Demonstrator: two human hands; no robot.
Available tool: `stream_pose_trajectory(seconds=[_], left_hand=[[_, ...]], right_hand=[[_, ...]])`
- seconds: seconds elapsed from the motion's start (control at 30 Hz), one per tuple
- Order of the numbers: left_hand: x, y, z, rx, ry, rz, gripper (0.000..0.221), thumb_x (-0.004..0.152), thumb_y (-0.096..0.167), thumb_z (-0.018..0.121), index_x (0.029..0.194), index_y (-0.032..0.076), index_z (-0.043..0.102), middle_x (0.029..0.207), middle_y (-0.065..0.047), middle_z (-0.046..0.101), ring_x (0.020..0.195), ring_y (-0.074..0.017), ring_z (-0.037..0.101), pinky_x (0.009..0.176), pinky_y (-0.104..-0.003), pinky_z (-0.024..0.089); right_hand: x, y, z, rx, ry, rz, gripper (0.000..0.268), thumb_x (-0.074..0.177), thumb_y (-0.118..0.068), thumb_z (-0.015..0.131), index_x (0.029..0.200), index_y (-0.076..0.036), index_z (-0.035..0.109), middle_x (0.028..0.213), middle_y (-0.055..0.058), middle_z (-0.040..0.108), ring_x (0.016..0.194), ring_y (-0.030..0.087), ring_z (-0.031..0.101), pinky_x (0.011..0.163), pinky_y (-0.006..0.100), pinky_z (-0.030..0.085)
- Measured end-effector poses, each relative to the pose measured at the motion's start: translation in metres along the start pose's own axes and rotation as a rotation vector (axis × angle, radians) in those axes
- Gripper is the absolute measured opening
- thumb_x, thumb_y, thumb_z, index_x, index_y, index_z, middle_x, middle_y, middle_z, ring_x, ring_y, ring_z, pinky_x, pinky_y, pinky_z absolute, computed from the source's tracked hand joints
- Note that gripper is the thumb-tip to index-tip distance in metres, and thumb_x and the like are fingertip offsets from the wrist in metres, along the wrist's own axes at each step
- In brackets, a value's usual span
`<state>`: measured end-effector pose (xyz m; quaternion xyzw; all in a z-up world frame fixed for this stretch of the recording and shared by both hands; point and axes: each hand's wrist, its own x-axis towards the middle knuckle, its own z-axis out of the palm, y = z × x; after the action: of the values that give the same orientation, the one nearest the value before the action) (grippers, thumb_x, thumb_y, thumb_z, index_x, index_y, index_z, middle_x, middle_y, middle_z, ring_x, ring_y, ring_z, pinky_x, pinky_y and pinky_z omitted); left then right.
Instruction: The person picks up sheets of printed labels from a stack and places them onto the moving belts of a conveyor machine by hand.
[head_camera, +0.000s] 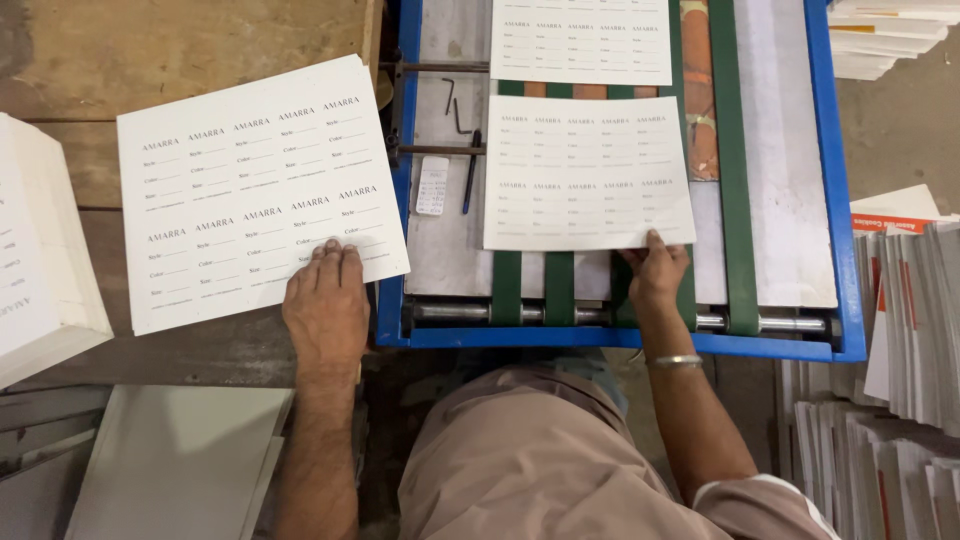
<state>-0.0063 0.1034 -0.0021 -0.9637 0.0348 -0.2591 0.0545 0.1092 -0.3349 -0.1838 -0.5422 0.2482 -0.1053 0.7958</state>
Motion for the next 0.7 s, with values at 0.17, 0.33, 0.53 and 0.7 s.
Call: stream_pose_trajectory(seconds=[0.17,0.33,0.53,0.7], left_hand=[[-0.003,0.0,0.001,-0.03,0.06,0.004,0.018,0.094,0.008,0.073,0.111,0.003,0.074,0.115,-0.013,0.077,0.11,-0.0257,0.072,0.093,-0.039,0.058],[0.001,0.002,-0.003,-0.033,0.029,-0.017,0.017,0.095,0.008,0.073,0.111,0.003,0.075,0.115,-0.011,0.076,0.112,-0.0251,0.071,0.094,-0.039,0.057],[0.004,0.002,-0.021,-0.022,-0.095,0.03,0.028,0.091,0.007,0.07,0.118,0.0,0.072,0.122,-0.015,0.075,0.116,-0.0262,0.07,0.097,-0.038,0.056],[0.003,-0.008,-0.023,0.004,-0.082,0.116,0.035,0.088,0.008,0.07,0.121,0.0,0.071,0.123,-0.016,0.074,0.117,-0.0263,0.071,0.098,-0.037,0.057]], right_hand=[[0.039,-0.001,0.03,0.034,-0.021,0.037,0.027,0.104,-0.01,0.052,0.127,0.005,0.05,0.115,0.016,0.067,0.098,0.025,0.073,0.082,0.039,0.068],[0.073,0.002,0.047,0.074,-0.077,0.102,0.028,0.105,-0.012,0.052,0.126,0.006,0.051,0.113,0.019,0.069,0.096,0.029,0.073,0.083,0.042,0.067],[0.083,-0.009,0.036,0.034,-0.184,0.18,0.037,0.107,-0.02,0.05,0.129,0.01,0.047,0.111,0.024,0.067,0.097,0.034,0.073,0.086,0.046,0.067],[0.051,-0.019,0.027,-0.001,-0.13,0.162,0.036,0.106,-0.018,0.051,0.128,0.01,0.044,0.112,0.024,0.066,0.099,0.036,0.074,0.088,0.047,0.066]])
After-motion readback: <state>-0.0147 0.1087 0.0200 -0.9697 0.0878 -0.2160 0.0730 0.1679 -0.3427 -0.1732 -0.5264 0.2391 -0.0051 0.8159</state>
